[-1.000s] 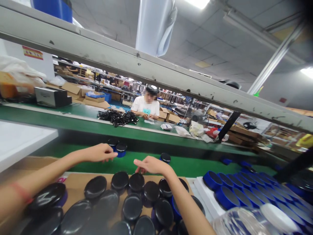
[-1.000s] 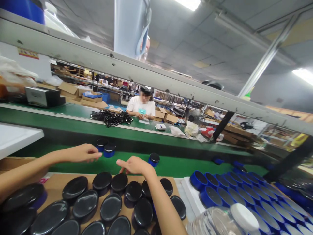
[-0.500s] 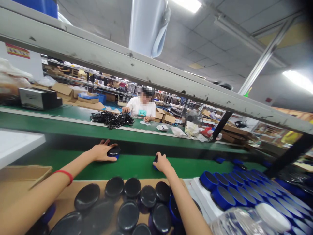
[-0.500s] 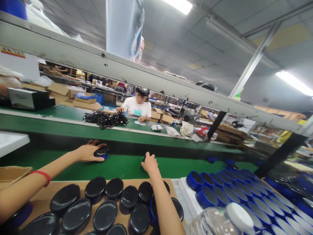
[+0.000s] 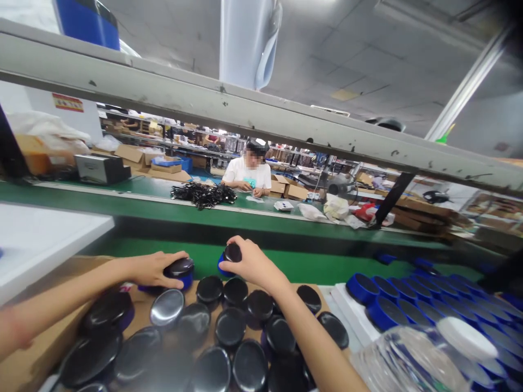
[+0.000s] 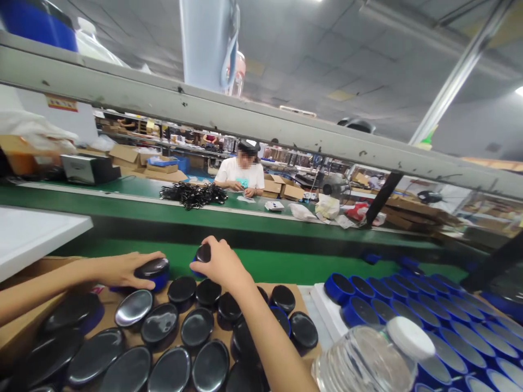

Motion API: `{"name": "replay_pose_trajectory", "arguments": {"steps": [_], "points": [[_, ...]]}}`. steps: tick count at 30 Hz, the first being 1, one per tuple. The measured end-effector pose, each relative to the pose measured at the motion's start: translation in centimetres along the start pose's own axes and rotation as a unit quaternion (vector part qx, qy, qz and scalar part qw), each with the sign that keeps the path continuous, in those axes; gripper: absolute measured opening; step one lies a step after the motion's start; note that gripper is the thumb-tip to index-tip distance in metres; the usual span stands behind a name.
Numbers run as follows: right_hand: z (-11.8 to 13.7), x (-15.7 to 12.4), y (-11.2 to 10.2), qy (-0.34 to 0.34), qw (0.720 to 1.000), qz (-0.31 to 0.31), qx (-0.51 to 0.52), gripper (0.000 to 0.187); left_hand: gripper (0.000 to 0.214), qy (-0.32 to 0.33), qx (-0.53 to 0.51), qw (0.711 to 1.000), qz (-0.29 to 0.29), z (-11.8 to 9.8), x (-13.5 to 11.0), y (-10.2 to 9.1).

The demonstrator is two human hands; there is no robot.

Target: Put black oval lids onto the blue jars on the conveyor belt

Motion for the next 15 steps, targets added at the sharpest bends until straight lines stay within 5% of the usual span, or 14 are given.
{"name": "replay_pose_trajectory", "arguments": {"steps": [6,10,15], "points": [[3.3,-6.1,0.4,-0.070,0.995,0.059,0.032,0.048,0.072,-0.012,-0.153,0.988,-0.002,0.5,-3.6,0.0],[4.4,-7.8,2.6,-0.101,0.992,0.065,0.031,0.055,0.089,-0.052,-0.159,0.979,-0.116,0.5,-4.8,-1.9],[4.5,-7.8,5.6,-0.097,0.993,0.069,0.012,0.070,0.121,-0.101,-0.189,0.954,-0.209,-0.8,-9.9,-2.8]]}}
Point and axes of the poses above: each hand's wrist, its own x-axis towards the middle knuckle, its own y-axis out of the palm, z = x × y, the point moved 7 cm from there along x, towards the middle knuckle, and after that the axes turned 5 degrees about y, right-handed, at the moved point
